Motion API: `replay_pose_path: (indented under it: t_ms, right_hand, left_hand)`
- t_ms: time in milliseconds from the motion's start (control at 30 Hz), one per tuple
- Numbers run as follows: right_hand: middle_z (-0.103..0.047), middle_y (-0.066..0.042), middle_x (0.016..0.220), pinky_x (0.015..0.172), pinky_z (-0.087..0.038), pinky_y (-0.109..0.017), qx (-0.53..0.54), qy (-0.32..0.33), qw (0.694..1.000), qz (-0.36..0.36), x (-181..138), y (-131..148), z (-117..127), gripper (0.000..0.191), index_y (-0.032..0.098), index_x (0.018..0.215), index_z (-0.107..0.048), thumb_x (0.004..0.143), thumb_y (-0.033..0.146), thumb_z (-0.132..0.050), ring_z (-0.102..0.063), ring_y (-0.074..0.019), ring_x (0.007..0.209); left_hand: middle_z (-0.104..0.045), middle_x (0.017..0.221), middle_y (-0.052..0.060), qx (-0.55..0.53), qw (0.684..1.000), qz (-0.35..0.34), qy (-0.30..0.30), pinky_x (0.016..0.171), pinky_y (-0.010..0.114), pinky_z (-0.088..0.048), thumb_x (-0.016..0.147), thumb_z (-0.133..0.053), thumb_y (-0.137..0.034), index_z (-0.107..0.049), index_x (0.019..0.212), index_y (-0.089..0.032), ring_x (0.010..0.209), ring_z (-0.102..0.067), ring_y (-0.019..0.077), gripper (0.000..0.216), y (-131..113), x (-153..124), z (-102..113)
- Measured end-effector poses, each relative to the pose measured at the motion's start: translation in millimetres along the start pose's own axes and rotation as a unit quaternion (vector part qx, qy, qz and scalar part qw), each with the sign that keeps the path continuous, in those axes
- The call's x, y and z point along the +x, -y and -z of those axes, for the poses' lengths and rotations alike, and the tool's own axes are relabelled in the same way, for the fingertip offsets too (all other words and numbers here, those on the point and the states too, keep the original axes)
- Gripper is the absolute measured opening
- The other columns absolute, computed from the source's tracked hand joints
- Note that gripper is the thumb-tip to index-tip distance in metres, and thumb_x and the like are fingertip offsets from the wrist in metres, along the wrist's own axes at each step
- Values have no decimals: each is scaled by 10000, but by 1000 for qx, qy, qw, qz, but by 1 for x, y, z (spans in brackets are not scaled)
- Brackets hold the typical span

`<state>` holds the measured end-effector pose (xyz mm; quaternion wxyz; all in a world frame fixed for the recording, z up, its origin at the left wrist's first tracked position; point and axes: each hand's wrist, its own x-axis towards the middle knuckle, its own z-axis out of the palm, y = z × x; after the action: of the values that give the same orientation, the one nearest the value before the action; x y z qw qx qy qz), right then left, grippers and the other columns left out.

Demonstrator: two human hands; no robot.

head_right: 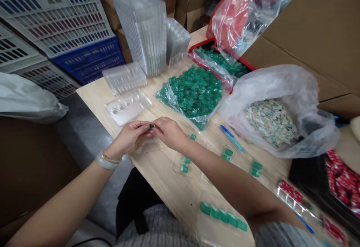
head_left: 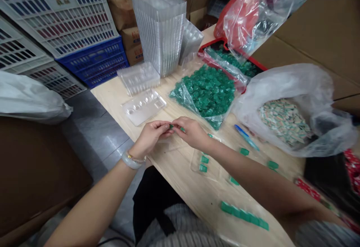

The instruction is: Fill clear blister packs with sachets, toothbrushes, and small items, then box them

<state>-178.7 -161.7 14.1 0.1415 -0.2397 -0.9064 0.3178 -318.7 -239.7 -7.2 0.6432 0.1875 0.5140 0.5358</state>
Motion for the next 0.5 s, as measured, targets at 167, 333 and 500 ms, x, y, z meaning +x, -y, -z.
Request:
replay_pose_path:
  t_ms: [167,333,500]
  right_hand:
    - [-577,-42,798,667,-424,-251,34,-22,999,-34,2,4,2,136,151,863,-573,754,123,-497,-527,-125,727]
    - [-540,-8,749,598,-435,-217,43,-84,994,-63,8,3,11,139,166,807,-550,692,98,-512,-513,-102,653]
    - [-565,-70,862,734,-442,-289,-117,-252,960,-17,9,-29,80,206,162,897,-580,741,123,-453,-531,-160,818]
  left_hand:
    - [-639,677,17,5,1000,0,-17,604,212,-467,635,-662,-300,-602,817,-125,601,-582,92,260,-2,2,-6]
    - [-591,606,-5,153,983,-87,-47,521,210,-410,668,-599,-337,-600,753,-129,541,-523,100,225,-14,12,-25]
    - [-632,718,36,253,938,-225,-71,708,270,-428,749,-473,-308,-643,756,-148,757,-560,168,234,-46,51,-51]
